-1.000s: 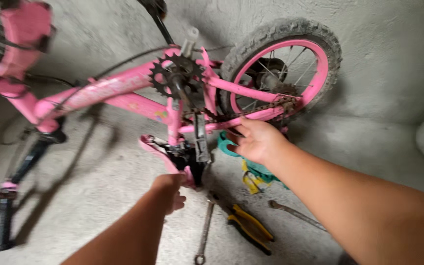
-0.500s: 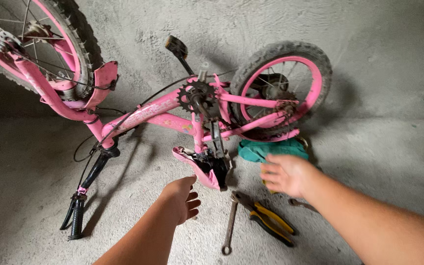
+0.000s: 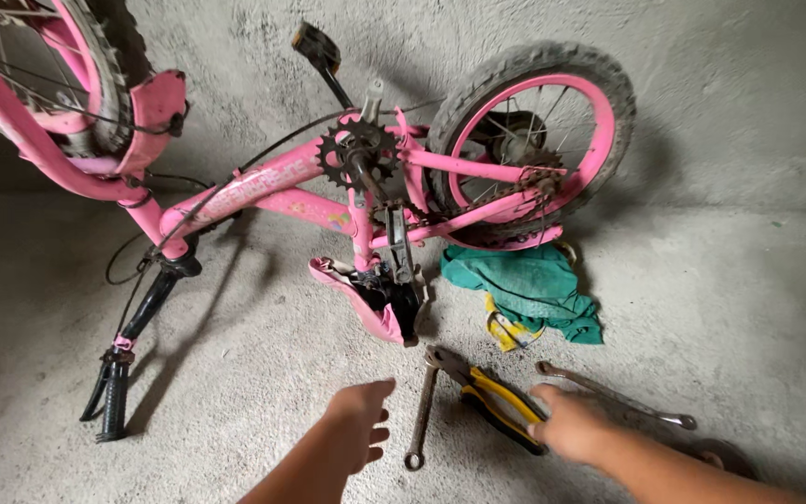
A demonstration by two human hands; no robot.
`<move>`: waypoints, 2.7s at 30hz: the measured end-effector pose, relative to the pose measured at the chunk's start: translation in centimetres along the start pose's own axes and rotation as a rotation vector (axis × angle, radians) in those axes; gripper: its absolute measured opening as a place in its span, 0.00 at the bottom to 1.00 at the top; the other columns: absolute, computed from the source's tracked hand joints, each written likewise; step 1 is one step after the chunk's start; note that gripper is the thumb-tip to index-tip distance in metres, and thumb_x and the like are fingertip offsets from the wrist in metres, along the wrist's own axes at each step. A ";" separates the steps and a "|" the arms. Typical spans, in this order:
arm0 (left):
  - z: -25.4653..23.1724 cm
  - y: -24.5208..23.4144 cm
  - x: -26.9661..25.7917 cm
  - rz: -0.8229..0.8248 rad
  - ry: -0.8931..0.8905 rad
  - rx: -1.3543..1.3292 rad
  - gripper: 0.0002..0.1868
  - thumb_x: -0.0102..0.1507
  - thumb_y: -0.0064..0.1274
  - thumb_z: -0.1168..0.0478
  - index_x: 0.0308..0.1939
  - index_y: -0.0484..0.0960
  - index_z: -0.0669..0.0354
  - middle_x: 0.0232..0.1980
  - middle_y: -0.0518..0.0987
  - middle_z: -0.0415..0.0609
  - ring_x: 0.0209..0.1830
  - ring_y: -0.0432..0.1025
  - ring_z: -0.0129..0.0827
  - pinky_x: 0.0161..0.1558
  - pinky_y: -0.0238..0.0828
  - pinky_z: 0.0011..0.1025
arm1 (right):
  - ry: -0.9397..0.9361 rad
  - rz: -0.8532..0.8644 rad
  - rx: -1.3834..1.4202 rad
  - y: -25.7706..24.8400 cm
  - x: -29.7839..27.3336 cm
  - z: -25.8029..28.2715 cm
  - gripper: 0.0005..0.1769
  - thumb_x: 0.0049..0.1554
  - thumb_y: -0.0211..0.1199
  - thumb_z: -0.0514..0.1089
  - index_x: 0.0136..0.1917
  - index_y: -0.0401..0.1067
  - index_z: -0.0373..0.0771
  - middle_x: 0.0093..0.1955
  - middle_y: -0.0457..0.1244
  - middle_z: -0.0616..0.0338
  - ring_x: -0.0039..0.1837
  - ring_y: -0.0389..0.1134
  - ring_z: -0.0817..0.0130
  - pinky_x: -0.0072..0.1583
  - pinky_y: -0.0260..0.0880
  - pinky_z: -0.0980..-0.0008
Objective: The person works on a pink bicycle lying on its side, using a wrench and pliers to adjust the chain and crank area. They repeatedly tighten and loosen bolts, reposition the chain, and rotate the pedals while inspecting the drivetrain.
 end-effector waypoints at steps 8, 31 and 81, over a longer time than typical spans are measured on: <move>1.6 1.7 3.3 0.017 -0.073 -0.014 0.30 0.64 0.56 0.43 0.67 0.74 0.48 0.60 0.76 0.47 0.58 0.71 0.44 0.57 0.69 0.47 | -0.145 0.033 -0.012 -2.2 -3.1 7.7 0.31 0.52 0.72 0.55 0.65 0.66 0.49 0.65 0.62 0.52 0.68 0.65 0.53 0.68 0.67 0.59; -4.1 5.8 -3.9 0.169 -0.018 -0.184 0.29 0.65 0.48 0.33 0.56 0.76 0.51 0.52 0.76 0.47 0.51 0.70 0.42 0.52 0.66 0.44 | 0.221 0.680 1.495 -3.7 -6.7 12.4 0.20 0.49 0.59 0.52 0.55 0.74 0.46 0.53 0.71 0.57 0.57 0.73 0.53 0.52 0.73 0.45; -11.6 -2.8 -14.2 0.274 0.312 -0.228 0.32 0.64 0.40 0.27 0.42 0.79 0.50 0.38 0.79 0.47 0.38 0.75 0.41 0.43 0.73 0.49 | -0.112 0.576 1.404 -12.2 -13.7 30.9 0.20 0.63 0.47 0.61 0.51 0.71 0.47 0.48 0.69 0.55 0.52 0.72 0.53 0.57 0.69 0.39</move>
Point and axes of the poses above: each hand's wrist, its own x-axis towards the middle knuckle, its own y-axis out of the palm, z = x × y, the point moved 5 cm from there along x, towards the middle knuckle
